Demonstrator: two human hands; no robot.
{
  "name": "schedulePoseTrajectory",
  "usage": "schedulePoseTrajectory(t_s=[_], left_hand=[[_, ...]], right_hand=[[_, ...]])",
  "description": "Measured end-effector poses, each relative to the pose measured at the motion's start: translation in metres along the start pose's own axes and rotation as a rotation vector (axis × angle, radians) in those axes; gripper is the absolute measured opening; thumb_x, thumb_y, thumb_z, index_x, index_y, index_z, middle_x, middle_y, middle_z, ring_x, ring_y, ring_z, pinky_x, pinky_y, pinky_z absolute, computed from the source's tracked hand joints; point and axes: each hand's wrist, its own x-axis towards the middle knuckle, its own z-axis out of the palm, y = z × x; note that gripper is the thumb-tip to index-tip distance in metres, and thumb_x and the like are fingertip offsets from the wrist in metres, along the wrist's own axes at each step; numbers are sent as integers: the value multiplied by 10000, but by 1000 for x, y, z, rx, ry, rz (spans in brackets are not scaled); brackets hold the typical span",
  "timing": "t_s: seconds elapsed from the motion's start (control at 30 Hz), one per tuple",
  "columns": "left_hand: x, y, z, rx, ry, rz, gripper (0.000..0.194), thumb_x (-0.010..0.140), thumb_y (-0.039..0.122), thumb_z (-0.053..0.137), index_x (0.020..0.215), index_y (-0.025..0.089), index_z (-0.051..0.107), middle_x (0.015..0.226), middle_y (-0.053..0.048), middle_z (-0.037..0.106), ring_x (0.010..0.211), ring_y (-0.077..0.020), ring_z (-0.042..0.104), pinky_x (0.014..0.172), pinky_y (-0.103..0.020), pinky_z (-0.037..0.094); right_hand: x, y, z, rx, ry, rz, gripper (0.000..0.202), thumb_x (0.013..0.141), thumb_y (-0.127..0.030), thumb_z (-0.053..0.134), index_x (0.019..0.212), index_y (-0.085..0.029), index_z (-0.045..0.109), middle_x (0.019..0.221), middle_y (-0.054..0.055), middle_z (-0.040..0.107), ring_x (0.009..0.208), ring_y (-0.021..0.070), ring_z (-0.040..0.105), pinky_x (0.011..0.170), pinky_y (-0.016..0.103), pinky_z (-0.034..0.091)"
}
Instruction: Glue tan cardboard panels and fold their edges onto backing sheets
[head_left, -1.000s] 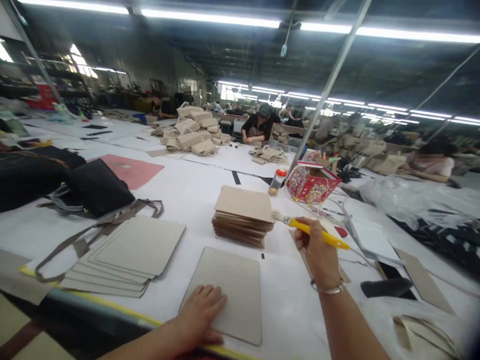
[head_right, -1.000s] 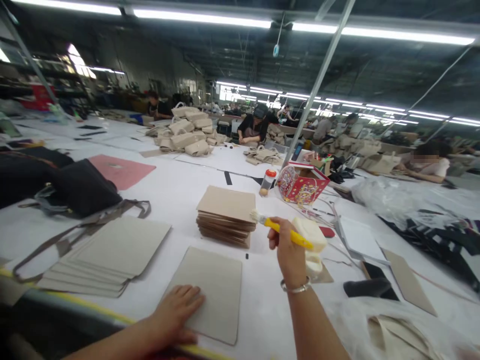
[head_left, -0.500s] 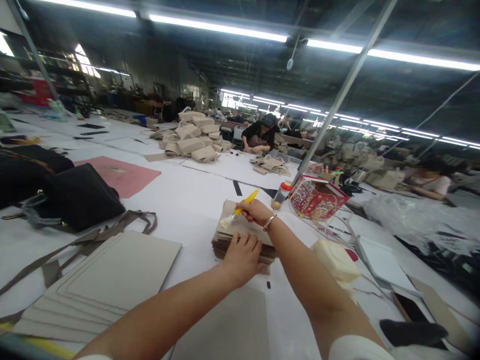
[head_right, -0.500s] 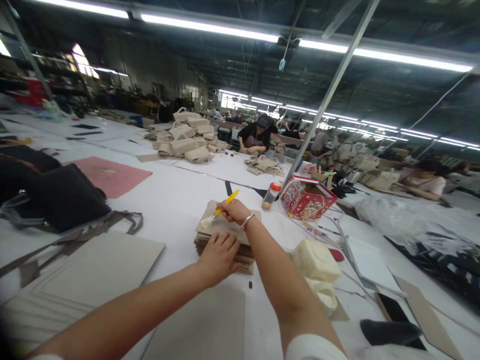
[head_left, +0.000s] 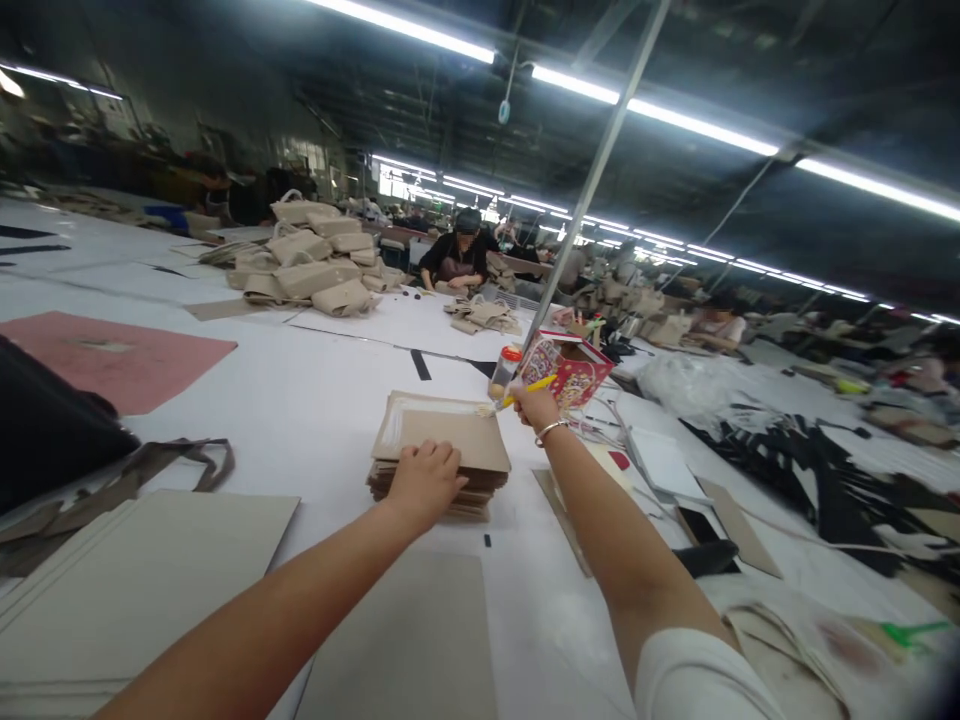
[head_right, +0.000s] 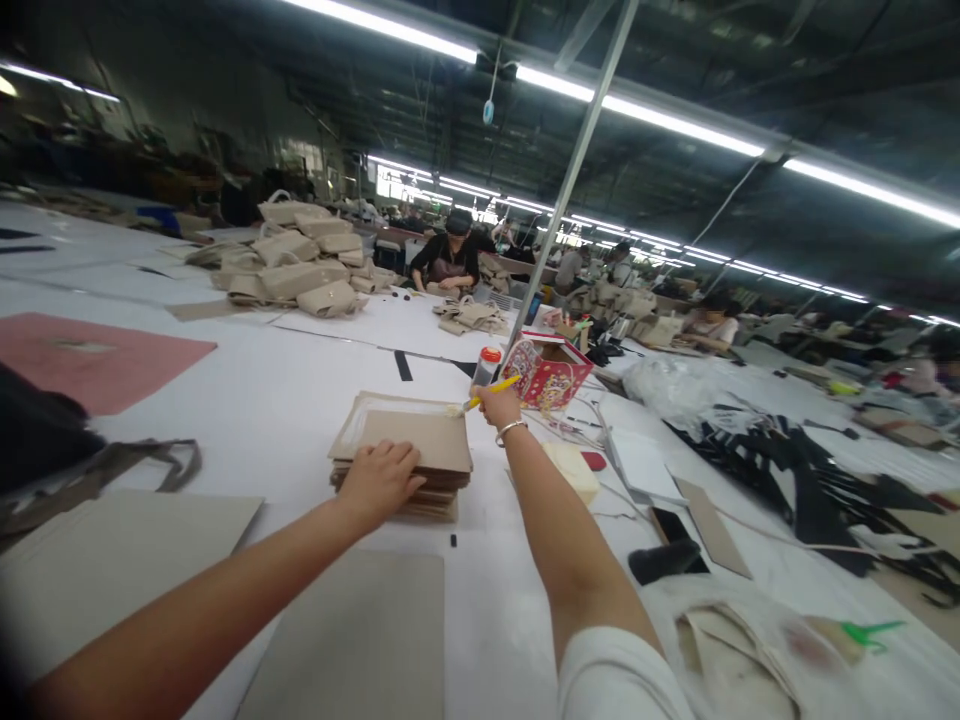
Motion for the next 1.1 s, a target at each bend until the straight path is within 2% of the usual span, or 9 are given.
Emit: schedulePoseTrajectory(t_s=[0.17, 0.3, 0.43, 0.6, 0.7, 0.8, 0.93, 1.03, 1.1], left_hand=[[20, -5, -7, 6, -112, 4, 260, 816, 374, 540, 948, 157, 593, 997, -104, 603, 959, -284, 492, 725, -389, 399], [27, -9, -10, 11, -157, 54, 282, 804, 375, 550, 927, 134, 629, 976, -125, 602, 957, -287, 507, 734, -376, 422], [29, -10, -13, 34, -174, 93, 306, 797, 385, 544, 914, 122, 649, 950, -135, 605, 934, -280, 529, 757, -369, 427], [43, -16, -22, 21, -294, 107, 398, 707, 503, 603, 865, 145, 675, 940, -130, 627, 883, -280, 568, 686, -334, 431], [53, -19, -32, -18, -388, 114, 431, 637, 567, 629, 814, 179, 685, 856, -94, 656, 784, -253, 593, 610, -300, 415], [56, -15, -43, -47, -421, 145, 335, 665, 507, 614, 784, 201, 682, 783, -56, 666, 756, -225, 600, 603, -276, 410], [47, -8, -69, 6, -257, 134, 207, 774, 257, 465, 846, 180, 643, 895, -79, 650, 814, -220, 598, 661, -296, 435], [27, -16, -102, -76, 182, -64, 211, 764, 171, 425, 898, 165, 588, 959, -90, 609, 859, -206, 582, 702, -300, 459], [8, -23, -124, -326, 502, -245, 174, 728, 198, 489, 881, 167, 564, 896, -56, 601, 825, -179, 581, 697, -278, 479]], right_hand=[[-29, -6, -19, -131, -112, -132, 263, 850, -319, 529, 943, -90, 621, 699, -11, 605, 554, 65, 525, 545, 199, 444], [-76, -7, -32, -223, -239, -368, 179, 745, -269, 648, 889, -168, 684, 845, 21, 672, 769, 124, 594, 738, 242, 456], [-132, -2, -63, -391, -335, -639, 216, 838, -316, 543, 994, -221, 658, 850, 38, 664, 772, 140, 604, 734, 274, 469], [-171, -7, -91, -287, -197, -609, 221, 841, -358, 540, 983, -223, 643, 870, 46, 668, 751, 147, 615, 700, 284, 496], [-176, -9, -97, -67, 26, -438, 262, 815, -385, 570, 987, -199, 634, 900, 53, 669, 636, 124, 611, 620, 271, 515], [-179, -8, -93, 132, 127, -280, 350, 812, -423, 562, 1058, -177, 600, 798, 35, 658, 546, 110, 599, 555, 257, 522], [-184, -5, -75, 249, 92, -243, 394, 860, -456, 467, 1146, -188, 509, 757, 16, 643, 537, 115, 614, 529, 256, 531], [-191, -7, -59, 275, 82, -289, 321, 884, -454, 413, 1070, -195, 458, 819, 30, 652, 574, 114, 628, 554, 259, 534], [-198, -10, -48, 264, 85, -323, 255, 888, -436, 414, 994, -204, 416, 859, 40, 653, 624, 122, 635, 594, 274, 533]])
